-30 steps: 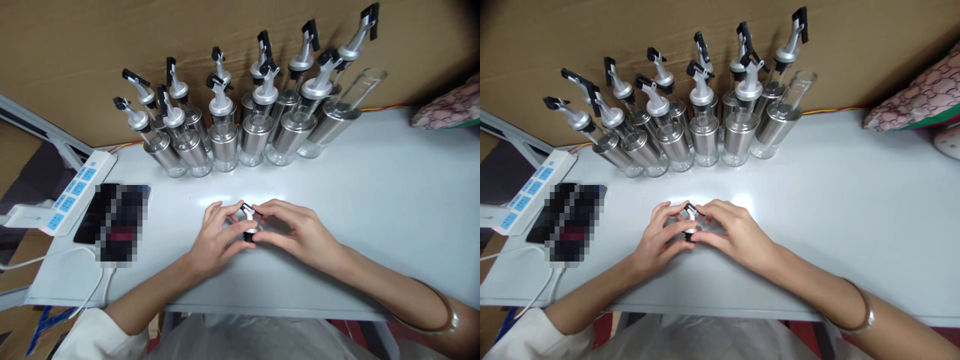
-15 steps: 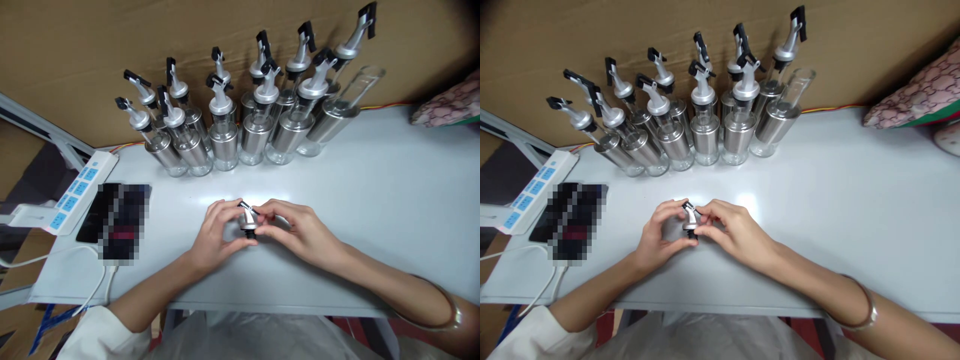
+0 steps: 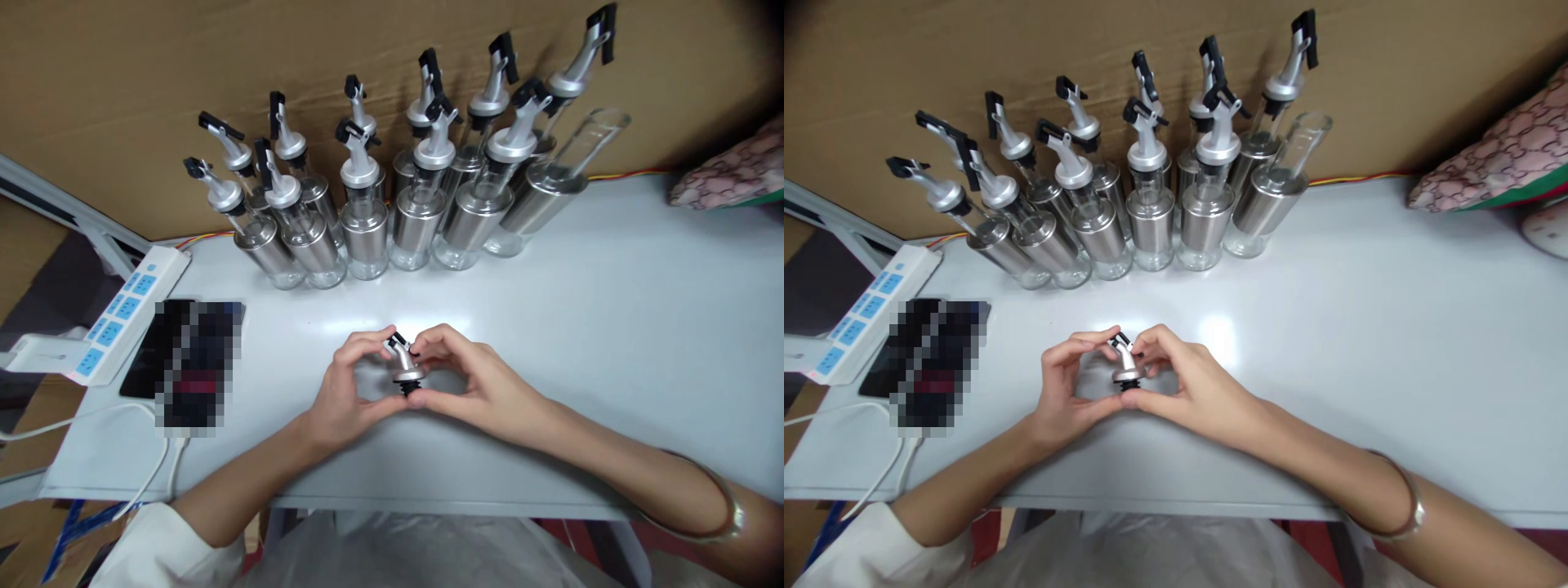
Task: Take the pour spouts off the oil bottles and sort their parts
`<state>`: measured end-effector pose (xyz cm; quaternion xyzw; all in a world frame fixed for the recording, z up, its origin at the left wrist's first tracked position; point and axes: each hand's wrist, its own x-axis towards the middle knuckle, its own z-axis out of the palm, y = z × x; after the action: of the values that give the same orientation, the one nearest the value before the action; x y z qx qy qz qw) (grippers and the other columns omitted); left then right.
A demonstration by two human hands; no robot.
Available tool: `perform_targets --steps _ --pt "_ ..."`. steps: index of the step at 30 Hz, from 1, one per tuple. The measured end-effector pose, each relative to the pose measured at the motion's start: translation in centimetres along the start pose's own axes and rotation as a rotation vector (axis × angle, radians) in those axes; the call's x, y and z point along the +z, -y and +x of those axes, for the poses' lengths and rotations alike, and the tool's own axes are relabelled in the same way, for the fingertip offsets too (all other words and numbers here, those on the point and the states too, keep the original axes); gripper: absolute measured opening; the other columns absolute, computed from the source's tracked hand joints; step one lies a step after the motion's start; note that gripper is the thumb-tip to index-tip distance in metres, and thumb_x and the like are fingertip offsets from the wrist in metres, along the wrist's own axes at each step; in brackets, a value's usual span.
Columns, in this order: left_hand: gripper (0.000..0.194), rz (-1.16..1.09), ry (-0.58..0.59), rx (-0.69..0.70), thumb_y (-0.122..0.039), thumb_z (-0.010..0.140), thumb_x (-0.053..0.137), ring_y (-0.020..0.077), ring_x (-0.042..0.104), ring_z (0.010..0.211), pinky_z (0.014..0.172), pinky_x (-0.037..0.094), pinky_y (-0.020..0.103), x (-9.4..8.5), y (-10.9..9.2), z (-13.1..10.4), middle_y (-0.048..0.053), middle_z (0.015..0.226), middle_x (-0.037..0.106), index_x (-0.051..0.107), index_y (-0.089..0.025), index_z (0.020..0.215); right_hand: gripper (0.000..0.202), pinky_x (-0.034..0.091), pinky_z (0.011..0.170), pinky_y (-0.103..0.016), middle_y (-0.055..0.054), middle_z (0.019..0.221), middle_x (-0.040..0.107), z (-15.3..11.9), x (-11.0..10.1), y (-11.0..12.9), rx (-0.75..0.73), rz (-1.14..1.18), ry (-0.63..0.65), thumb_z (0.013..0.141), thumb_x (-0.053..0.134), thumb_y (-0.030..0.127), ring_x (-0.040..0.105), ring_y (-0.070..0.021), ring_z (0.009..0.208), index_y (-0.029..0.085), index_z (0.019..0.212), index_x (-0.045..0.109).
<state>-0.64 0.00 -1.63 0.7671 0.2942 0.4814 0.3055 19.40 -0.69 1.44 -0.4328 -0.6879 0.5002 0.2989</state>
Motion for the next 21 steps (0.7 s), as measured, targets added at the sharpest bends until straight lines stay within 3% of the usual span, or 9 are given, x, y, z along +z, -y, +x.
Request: perform_targets --steps 4,9,15,21 --pt "0.06 -0.001 0.008 0.021 -0.029 0.076 0.078 0.0211 0.061 0.103 0.086 0.053 0.04 -0.04 0.04 0.15 0.01 0.114 0.058 0.04 -0.026 0.122 0.037 0.055 0.062 -0.026 -0.004 0.099 0.063 -0.13 0.21 -0.17 -0.007 -0.022 -0.072 0.079 0.064 0.023 0.065 -0.017 0.083 0.025 0.11 0.044" --pt "0.04 0.013 -0.074 -0.109 -0.015 0.085 0.066 0.0136 0.06 0.088 0.081 0.05 0.029 -0.21 0.22 -0.02 0.002 0.096 0.059 0.044 -0.024 0.117 0.036 0.053 0.058 -0.026 -0.005 0.095 0.065 0.0 -0.18 0.3 -0.076 -0.137 -0.122 0.075 0.055 0.014 0.062 -0.0165 0.078 0.021 0.11 0.051" --pt "0.04 0.0 -0.07 -0.199 -0.011 0.086 0.063 0.0132 0.06 0.093 0.086 0.049 0.029 -0.28 0.33 -0.37 0.001 0.098 0.058 0.044 -0.025 0.118 0.033 0.055 0.064 -0.028 -0.006 0.094 0.07 0.06 -0.32 0.71 -0.105 -0.19 -0.135 0.076 0.057 0.019 0.063 -0.0161 0.076 0.019 0.109 0.057" --pt "0.03 0.013 -0.077 -0.165 -0.012 0.089 0.058 0.015 0.061 0.098 0.087 0.051 0.031 -0.41 0.18 -0.32 0.003 0.101 0.061 0.046 -0.024 0.114 0.025 0.055 0.069 -0.029 -0.005 0.093 0.073 0.21 -0.54 0.69 -0.115 -0.196 -0.115 0.078 0.062 0.023 0.064 -0.016 0.075 0.021 0.104 0.06"
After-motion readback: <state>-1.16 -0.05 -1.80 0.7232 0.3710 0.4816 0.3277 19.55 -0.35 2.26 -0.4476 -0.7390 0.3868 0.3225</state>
